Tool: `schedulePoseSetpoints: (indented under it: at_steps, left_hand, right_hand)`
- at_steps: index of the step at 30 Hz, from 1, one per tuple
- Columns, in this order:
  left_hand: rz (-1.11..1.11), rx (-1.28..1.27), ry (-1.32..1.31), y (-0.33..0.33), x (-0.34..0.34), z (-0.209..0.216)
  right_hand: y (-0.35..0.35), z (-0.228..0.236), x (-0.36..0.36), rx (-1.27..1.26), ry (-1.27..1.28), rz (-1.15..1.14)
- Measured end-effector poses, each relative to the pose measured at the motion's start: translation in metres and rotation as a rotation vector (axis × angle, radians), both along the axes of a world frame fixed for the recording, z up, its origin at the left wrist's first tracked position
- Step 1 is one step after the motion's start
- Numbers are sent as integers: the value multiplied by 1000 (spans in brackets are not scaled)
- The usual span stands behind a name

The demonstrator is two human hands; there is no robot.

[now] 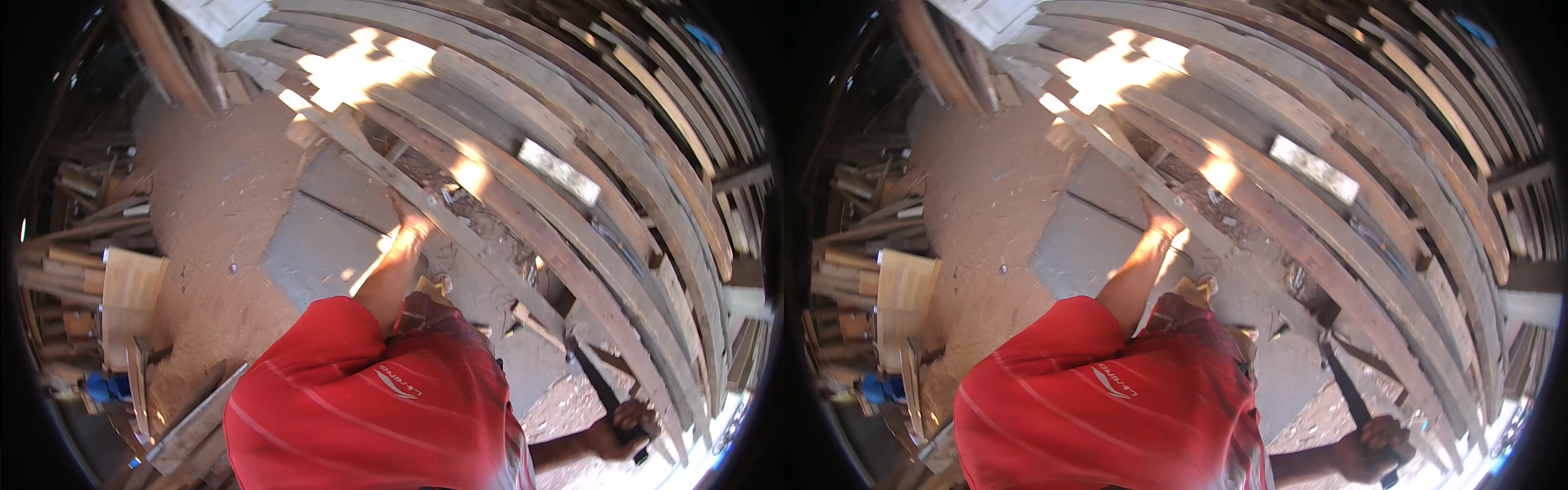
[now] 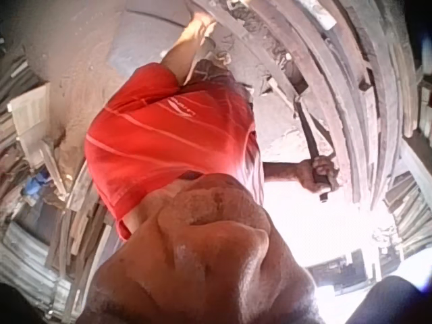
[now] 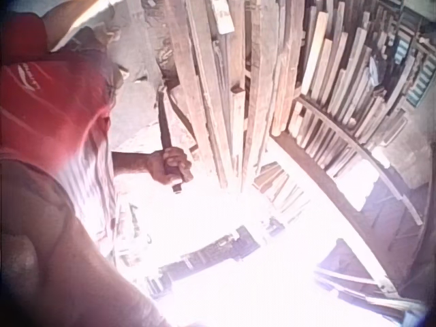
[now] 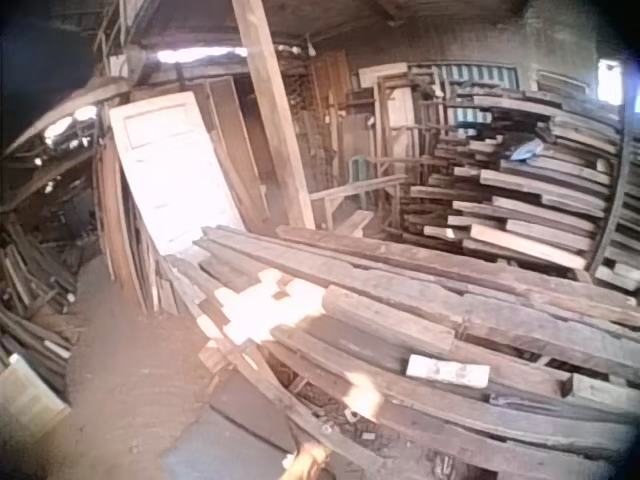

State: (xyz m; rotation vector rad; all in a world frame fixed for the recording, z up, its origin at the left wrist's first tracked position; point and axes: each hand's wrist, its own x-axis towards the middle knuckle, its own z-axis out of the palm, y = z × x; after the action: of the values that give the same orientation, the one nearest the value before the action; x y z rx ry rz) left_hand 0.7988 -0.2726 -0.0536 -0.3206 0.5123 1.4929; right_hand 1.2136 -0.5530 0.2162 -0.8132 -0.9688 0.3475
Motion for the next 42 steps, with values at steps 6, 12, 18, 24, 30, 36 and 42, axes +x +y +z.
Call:
schedulePoseSetpoints:
  at_steps: [6, 12, 18, 24, 30, 36, 42]
  left_hand:
    - [20, 55, 70, -2, -12, -11]
    - [1, -172, 297, -10, 9, -11]
    - [-151, -27, 188, -34, 6, -10]
    - [-77, -209, 287, 5, 39, 17]
    - [-51, -213, 97, -3, 31, 17]
    - [-59, -153, 39, -2, 28, 12]
    - [-71, -261, 427, -15, 9, -19]
  right_hand:
    - [14, 10, -20, -29, 19, -56]
    - [-3, 8, -32, -34, 1, -180]
    - [-16, 5, -38, 6, 45, -245]
    - [-20, 7, -37, 98, 43, -203]
    - [11, 15, -31, 16, -13, -178]
    - [35, 22, -38, -66, -34, -72]
    - [49, 19, -48, -180, -139, -46]
